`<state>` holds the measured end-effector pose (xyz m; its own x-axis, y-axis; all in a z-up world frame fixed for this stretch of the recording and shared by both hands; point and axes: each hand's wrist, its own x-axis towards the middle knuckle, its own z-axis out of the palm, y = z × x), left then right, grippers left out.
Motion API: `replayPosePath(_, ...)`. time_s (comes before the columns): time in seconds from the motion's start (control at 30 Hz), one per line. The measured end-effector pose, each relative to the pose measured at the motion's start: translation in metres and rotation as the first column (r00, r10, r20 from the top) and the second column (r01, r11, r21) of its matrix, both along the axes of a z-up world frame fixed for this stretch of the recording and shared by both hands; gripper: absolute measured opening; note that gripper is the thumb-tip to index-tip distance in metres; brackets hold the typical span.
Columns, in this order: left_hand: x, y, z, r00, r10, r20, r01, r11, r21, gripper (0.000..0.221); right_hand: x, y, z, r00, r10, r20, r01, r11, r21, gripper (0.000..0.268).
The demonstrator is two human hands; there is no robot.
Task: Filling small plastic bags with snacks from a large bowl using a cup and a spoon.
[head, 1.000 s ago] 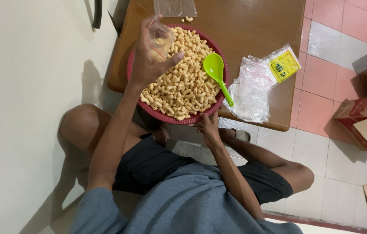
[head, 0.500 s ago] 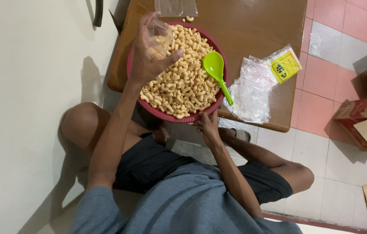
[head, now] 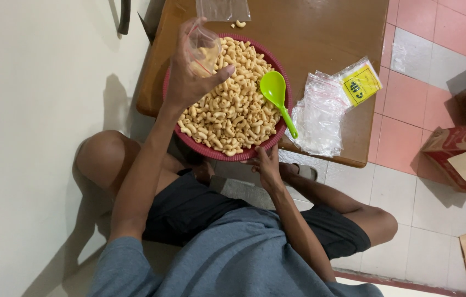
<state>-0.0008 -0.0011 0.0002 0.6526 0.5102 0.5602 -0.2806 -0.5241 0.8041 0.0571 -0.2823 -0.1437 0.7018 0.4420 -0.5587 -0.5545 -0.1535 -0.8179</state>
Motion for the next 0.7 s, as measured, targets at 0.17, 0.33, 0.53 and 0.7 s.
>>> replayPosePath(0.17,-0.001,0.001,-0.001,1.000,0.013,-0.002,-0.013,1.000,0.025,0.083,0.006,0.001,-0.006,1.000,0.030,0.005,-0.030,0.998,0.058,0.064)
replayPosePath(0.33,0.001,0.001,0.001,1.000,0.020,-0.004,-0.020,0.999,0.032,0.083,0.006,0.000,0.013,0.995,0.089,0.034,-0.089,0.996,0.002,0.075)
replayPosePath(0.53,0.003,0.003,-0.002,1.000,0.002,-0.005,-0.002,1.000,0.006,0.080,-0.004,-0.021,0.025,0.996,0.078,0.040,-0.065,0.962,-0.265,0.092)
replayPosePath(0.7,-0.003,0.004,-0.003,0.999,0.019,-0.030,-0.018,1.000,0.008,0.085,0.013,-0.055,0.014,0.506,0.324,0.800,-0.206,0.945,-0.252,0.040)
